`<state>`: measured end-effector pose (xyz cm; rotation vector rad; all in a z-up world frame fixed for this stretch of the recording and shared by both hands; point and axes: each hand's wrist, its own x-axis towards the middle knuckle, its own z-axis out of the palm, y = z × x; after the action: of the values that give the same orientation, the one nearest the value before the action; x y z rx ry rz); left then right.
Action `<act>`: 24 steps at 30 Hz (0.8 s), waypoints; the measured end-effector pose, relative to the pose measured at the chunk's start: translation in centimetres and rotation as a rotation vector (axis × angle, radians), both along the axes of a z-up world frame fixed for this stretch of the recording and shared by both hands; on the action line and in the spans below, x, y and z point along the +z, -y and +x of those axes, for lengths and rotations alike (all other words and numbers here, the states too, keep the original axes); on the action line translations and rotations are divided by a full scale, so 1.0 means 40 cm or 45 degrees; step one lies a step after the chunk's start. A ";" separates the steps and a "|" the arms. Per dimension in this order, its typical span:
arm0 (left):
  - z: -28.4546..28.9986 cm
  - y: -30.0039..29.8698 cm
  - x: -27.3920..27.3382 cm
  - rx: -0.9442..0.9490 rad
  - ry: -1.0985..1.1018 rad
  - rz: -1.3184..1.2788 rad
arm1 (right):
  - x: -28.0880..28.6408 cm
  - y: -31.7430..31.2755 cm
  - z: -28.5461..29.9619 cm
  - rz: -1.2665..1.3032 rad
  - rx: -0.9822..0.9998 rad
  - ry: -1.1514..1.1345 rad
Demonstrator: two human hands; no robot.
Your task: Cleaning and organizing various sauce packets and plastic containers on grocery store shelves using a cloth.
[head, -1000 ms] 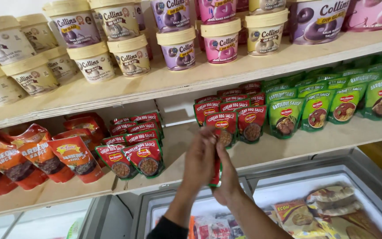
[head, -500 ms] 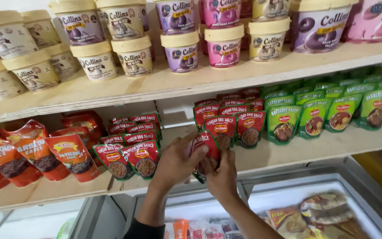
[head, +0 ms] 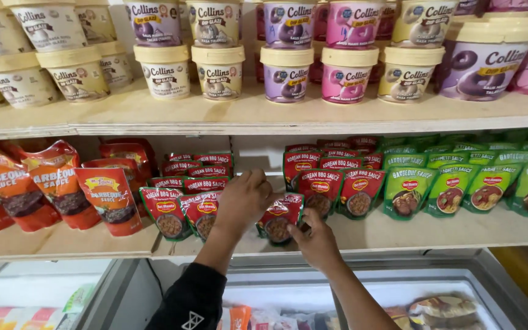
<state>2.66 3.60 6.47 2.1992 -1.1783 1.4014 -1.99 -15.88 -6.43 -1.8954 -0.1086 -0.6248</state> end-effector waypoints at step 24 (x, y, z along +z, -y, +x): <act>-0.072 0.031 -0.286 0.075 -0.491 -0.594 | 0.019 -0.145 0.179 -0.256 -0.499 -0.048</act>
<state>-0.21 2.38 -4.98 2.0457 -0.5875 1.0661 5.19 -10.07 -5.65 -2.1424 0.2387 -0.8667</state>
